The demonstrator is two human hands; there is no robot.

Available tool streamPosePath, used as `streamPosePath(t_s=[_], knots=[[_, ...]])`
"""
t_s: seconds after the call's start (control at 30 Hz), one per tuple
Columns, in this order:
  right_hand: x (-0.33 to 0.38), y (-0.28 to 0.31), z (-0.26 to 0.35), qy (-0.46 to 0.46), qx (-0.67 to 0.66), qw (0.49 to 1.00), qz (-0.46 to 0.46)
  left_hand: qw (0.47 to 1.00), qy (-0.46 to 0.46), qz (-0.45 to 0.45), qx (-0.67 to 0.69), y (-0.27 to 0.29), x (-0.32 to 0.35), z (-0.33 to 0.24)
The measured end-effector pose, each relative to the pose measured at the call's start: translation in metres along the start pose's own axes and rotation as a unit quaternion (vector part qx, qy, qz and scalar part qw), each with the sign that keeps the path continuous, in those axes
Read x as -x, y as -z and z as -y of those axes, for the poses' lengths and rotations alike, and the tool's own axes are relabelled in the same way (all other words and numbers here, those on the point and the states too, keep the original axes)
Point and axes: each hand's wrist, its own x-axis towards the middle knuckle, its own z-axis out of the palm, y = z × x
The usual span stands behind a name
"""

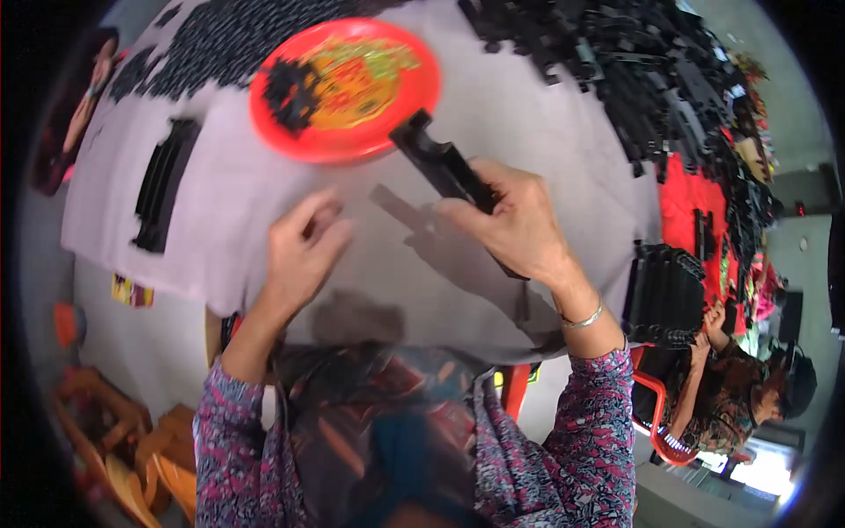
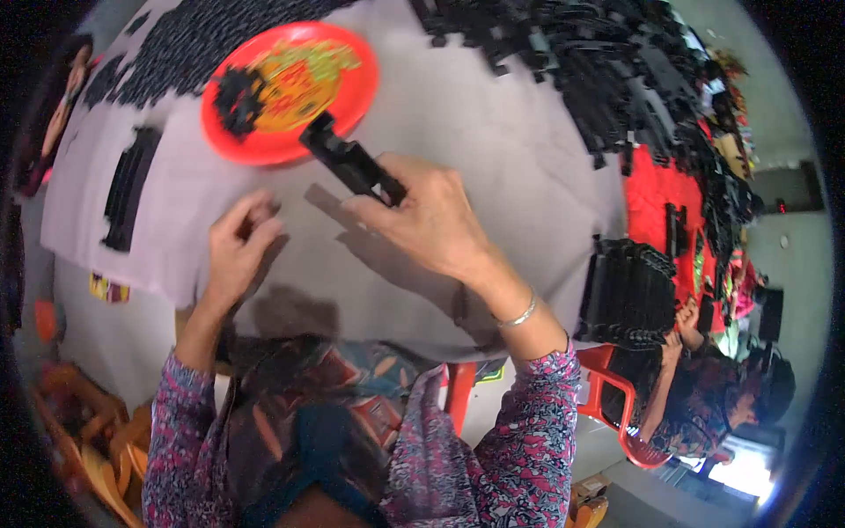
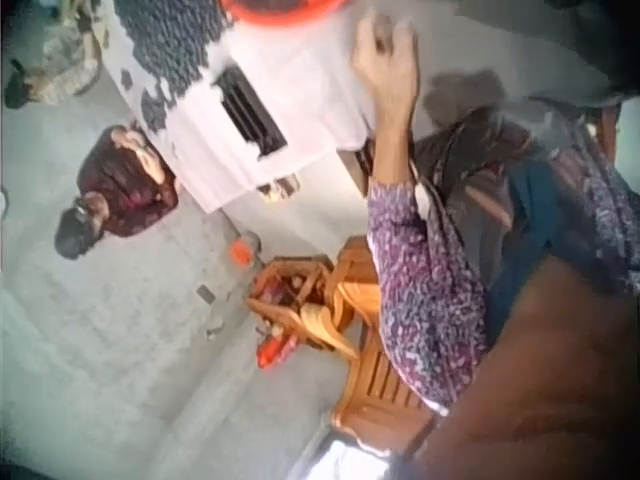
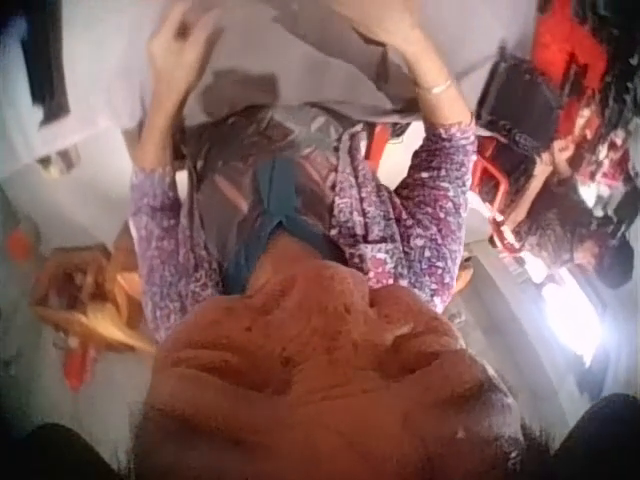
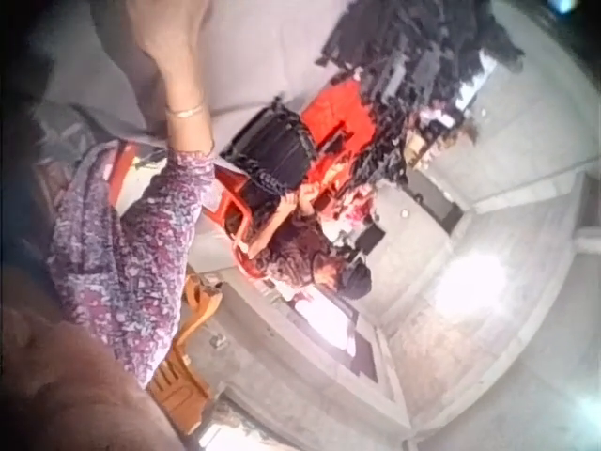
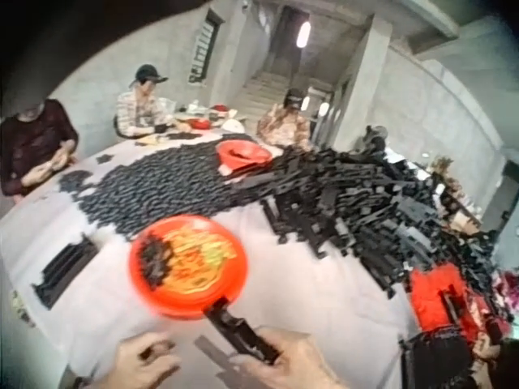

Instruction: The person assembles printer cartridge components, including housing, plastic components, and springs, by hand and using a wire puller tool.

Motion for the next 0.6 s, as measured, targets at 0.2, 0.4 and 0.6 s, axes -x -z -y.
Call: streamPosePath(t_s=[0.2, 0.4, 0.6], knots=[[0.003, -0.067, 0.003, 0.098, 0.08, 0.987, 0.096, 0.964, 0.141, 0.077, 0.211, 0.005, 0.004, -0.027], [0.01, -0.078, -0.002, 0.102, 0.026, 0.991, 0.078, 0.949, 0.179, 0.064, 0.251, 0.011, 0.006, -0.013], [0.027, -0.062, -0.025, 0.059, 0.001, 0.997, 0.042, 0.965, 0.152, 0.024, 0.213, 0.012, 0.002, -0.012]])
